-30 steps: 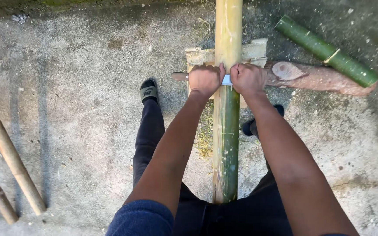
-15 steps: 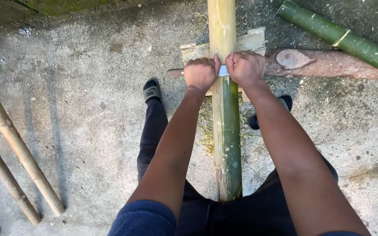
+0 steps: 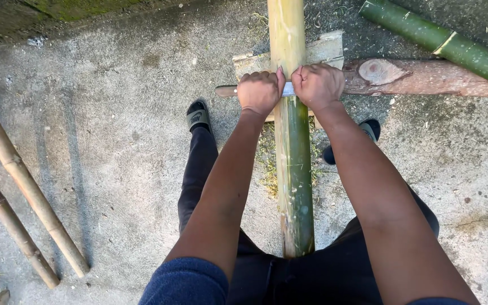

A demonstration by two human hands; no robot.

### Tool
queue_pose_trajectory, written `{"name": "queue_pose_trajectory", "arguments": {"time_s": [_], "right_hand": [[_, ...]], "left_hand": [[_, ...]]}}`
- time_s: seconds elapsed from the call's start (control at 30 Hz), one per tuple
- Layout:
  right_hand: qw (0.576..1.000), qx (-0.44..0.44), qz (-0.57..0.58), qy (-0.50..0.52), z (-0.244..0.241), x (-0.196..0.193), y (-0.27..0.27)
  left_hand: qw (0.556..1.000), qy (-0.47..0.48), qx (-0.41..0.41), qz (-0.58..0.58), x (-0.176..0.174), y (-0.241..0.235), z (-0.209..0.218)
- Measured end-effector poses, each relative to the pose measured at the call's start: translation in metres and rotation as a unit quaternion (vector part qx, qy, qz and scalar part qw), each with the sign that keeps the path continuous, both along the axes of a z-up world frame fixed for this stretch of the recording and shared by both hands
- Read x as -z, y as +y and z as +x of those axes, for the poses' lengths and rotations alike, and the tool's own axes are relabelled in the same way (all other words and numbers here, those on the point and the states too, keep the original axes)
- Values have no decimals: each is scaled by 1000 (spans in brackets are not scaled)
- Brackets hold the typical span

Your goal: Scraping the outer green layer of a bamboo stalk using a hand knife.

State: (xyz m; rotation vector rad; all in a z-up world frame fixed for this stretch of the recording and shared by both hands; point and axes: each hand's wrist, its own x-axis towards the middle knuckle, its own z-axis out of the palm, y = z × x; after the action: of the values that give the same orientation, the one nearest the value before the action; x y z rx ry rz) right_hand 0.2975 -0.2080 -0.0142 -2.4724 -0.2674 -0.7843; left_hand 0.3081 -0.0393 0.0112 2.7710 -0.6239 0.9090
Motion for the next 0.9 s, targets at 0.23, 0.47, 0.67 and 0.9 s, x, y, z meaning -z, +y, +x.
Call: {"name": "queue_pose_trajectory", "arguments": {"time_s": [0.23, 0.47, 0.67, 0.9], "right_hand": [[1000, -5, -14, -18, -3, -2, 4], [1000, -15, -10, -21, -1, -6, 2], [1000, -7, -20, -2, -1, -5, 2], [999, 1, -36, 9, 0, -4, 1]], "left_hand": [[1000, 5, 0, -13, 7, 8, -7], [1000, 6, -16, -2, 3, 5, -5], [1000, 15, -11, -10, 6, 6, -5], [1000, 25, -2, -5, 6, 8, -3]]}}
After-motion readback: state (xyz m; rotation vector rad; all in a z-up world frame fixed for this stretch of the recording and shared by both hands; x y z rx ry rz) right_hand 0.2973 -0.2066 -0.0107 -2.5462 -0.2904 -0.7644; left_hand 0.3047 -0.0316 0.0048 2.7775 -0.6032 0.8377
